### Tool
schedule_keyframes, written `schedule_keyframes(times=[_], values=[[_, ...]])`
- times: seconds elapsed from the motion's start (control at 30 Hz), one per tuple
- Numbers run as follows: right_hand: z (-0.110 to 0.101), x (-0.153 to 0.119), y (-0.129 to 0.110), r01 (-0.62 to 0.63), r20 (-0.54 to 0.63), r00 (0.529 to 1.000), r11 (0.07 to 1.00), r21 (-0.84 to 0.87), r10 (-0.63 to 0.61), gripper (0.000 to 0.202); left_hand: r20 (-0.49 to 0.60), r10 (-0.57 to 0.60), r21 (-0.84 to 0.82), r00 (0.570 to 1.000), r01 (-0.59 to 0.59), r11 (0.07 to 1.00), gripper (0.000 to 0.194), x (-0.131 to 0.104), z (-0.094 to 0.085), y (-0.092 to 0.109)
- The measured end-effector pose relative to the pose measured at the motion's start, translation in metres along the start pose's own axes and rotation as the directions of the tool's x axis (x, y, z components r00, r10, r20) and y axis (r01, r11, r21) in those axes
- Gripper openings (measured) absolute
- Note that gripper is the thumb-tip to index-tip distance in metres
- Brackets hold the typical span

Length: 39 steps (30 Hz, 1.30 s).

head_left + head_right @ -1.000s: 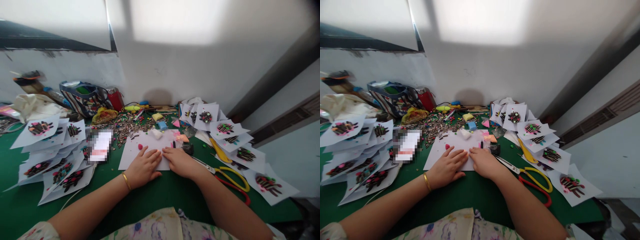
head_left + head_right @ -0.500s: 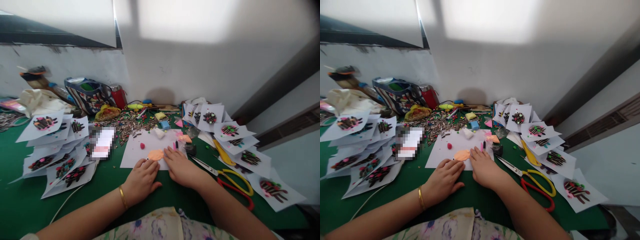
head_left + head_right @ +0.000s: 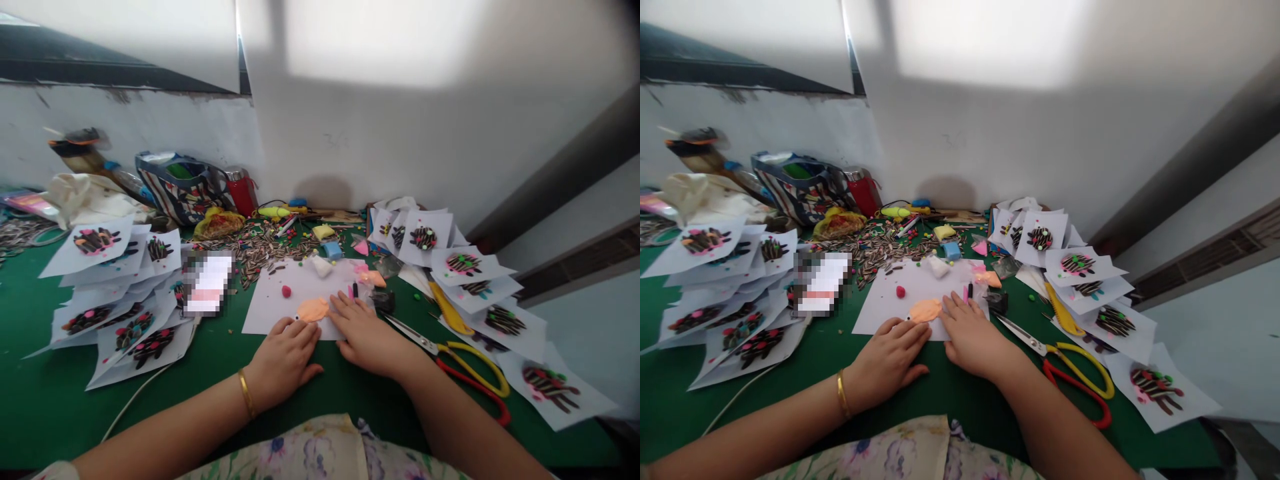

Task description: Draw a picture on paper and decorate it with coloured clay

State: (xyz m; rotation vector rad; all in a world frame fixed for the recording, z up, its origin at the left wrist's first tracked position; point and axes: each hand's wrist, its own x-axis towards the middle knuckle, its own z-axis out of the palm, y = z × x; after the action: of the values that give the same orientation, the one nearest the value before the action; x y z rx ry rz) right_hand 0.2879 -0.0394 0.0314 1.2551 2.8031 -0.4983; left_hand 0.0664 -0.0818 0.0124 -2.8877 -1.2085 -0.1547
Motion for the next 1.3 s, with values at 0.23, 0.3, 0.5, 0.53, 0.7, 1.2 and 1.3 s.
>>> schedule_keyframes(times=[0.23,0.3,0.5,0.53,0.7,1.2,1.3], values=[[-0.008,-0.004,0.005,-0.012,-0.003,1.0,0.998,-0.06,0.012,0.052,-0.027,0.055,0.009,0.998,-0.054,0.998,0.042,0.012,-0.009,-0.003],[-0.009,-0.005,0.004,-0.014,-0.012,1.0,0.998,-0.067,0.013,0.051,-0.054,0.089,0.022,0.995,-0.088,0.996,0.04,0.017,-0.009,-0.002],[-0.011,-0.004,0.002,-0.023,-0.051,0.999,0.998,-0.064,0.02,0.049,-0.107,0.187,0.051,0.976,-0.183,0.982,0.056,0.014,0.005,-0.001],[-0.01,-0.003,0.002,-0.018,-0.05,0.999,0.998,-0.062,0.015,0.049,-0.109,0.187,0.052,0.976,-0.182,0.982,0.059,0.011,0.006,-0.003],[0.001,0.004,0.003,0.035,-0.075,0.996,0.998,-0.056,-0.04,0.052,-0.1,0.091,0.059,0.991,-0.086,0.995,0.059,-0.001,0.002,-0.022],[0.004,0.018,0.006,0.009,-0.185,0.982,0.979,-0.204,-0.048,0.039,0.054,0.02,0.14,0.998,-0.028,0.99,0.059,0.013,-0.002,-0.013],[0.007,0.021,0.008,0.011,-0.154,0.987,0.976,-0.22,-0.046,0.043,0.044,0.023,0.131,0.999,-0.028,0.991,0.058,0.012,-0.002,-0.014]])
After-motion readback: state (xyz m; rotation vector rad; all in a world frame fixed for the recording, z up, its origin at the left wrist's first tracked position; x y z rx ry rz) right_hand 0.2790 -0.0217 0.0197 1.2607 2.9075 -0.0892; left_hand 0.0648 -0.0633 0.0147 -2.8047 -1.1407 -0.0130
